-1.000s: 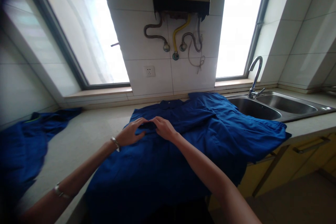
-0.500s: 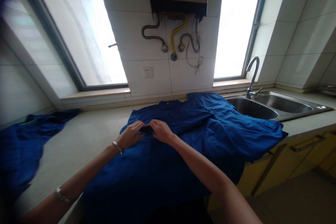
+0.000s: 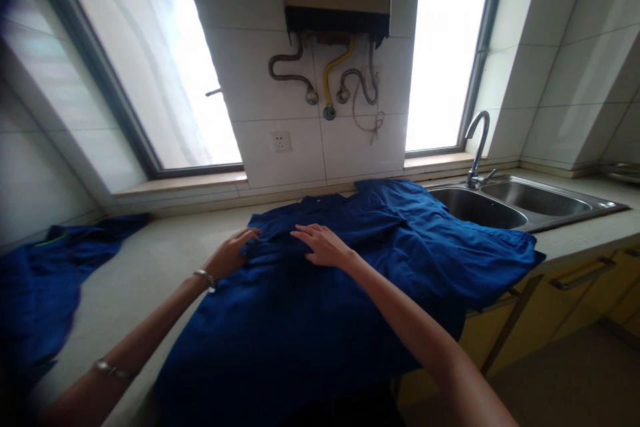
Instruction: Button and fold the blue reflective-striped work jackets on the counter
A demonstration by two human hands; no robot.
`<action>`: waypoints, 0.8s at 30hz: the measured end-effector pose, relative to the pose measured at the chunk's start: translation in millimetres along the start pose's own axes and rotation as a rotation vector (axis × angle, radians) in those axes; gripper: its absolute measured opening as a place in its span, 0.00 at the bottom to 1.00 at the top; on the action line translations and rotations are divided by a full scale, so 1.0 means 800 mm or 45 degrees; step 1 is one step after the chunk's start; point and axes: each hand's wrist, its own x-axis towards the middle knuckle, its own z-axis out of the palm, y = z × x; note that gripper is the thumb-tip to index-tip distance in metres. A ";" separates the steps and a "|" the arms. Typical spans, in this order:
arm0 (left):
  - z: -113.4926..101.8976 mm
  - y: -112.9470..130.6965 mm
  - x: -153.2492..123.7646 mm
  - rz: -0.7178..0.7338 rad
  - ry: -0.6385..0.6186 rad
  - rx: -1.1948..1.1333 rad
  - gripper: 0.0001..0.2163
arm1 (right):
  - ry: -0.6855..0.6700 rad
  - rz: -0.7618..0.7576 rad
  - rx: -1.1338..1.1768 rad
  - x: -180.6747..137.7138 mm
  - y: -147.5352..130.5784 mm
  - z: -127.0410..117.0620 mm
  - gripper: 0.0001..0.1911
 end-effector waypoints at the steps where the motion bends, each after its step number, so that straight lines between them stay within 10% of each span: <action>1: 0.003 -0.009 -0.003 -0.018 -0.066 -0.040 0.17 | -0.026 0.023 -0.042 -0.010 0.012 -0.010 0.38; 5: 0.014 -0.043 -0.011 -0.206 -0.346 -0.149 0.17 | -0.231 0.204 -0.261 -0.067 0.072 -0.046 0.37; 11: 0.024 -0.071 -0.001 -0.930 -0.252 -0.236 0.18 | -0.275 0.454 -0.468 -0.159 0.156 -0.086 0.23; 24: 0.058 -0.054 0.026 -0.997 -0.273 -0.427 0.15 | -0.378 0.850 -0.727 -0.190 0.219 -0.106 0.40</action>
